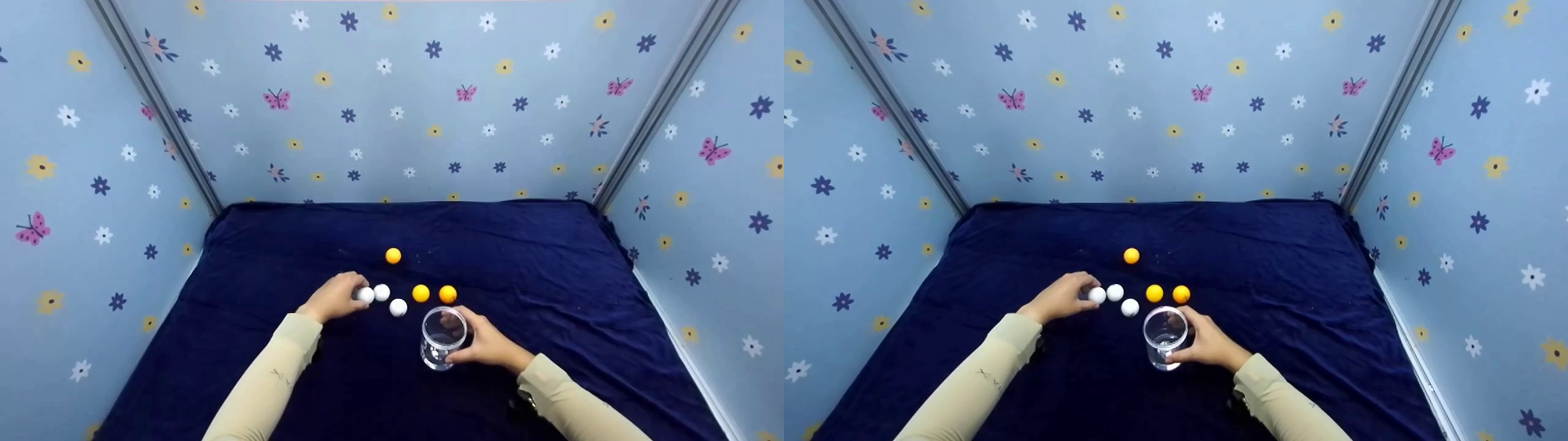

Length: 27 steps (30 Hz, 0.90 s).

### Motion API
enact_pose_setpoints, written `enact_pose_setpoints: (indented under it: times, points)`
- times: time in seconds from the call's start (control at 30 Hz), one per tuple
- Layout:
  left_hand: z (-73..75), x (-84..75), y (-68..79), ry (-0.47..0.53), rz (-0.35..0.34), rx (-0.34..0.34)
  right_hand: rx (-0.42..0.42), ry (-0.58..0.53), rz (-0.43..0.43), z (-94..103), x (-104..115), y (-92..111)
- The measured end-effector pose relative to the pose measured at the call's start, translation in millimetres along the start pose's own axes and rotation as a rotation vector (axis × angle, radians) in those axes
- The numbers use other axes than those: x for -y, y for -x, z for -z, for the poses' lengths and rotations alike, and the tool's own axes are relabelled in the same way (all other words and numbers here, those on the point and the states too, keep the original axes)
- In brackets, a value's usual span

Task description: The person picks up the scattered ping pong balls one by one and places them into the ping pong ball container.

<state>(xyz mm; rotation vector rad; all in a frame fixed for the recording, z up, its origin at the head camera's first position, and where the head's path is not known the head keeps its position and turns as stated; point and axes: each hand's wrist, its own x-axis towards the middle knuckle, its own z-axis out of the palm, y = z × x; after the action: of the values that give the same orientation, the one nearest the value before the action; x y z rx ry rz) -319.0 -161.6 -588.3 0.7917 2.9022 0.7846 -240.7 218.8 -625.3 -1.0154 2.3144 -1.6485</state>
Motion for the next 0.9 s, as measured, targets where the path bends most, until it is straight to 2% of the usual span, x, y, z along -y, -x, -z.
enact_pose_setpoints:
  times: [0.2, 0.43, 0.6, 0.9]
  points:
    - [6.3, -2.2, -1.5, 0.022, -0.015, -0.008, 0.004, -0.001, -0.013, -0.1, -2.5, 0.1]
    - [11.1, -6.7, -3.0, 0.101, -0.038, -0.035, 0.004, 0.004, -0.012, 0.1, -2.0, 0.6]
    - [10.4, -9.5, -3.3, 0.142, -0.046, -0.049, 0.003, 0.002, -0.005, -0.4, -2.2, 0.4]
    - [9.2, -13.2, -2.3, 0.156, -0.039, -0.052, 0.010, 0.001, -0.005, 0.5, -1.5, 0.1]
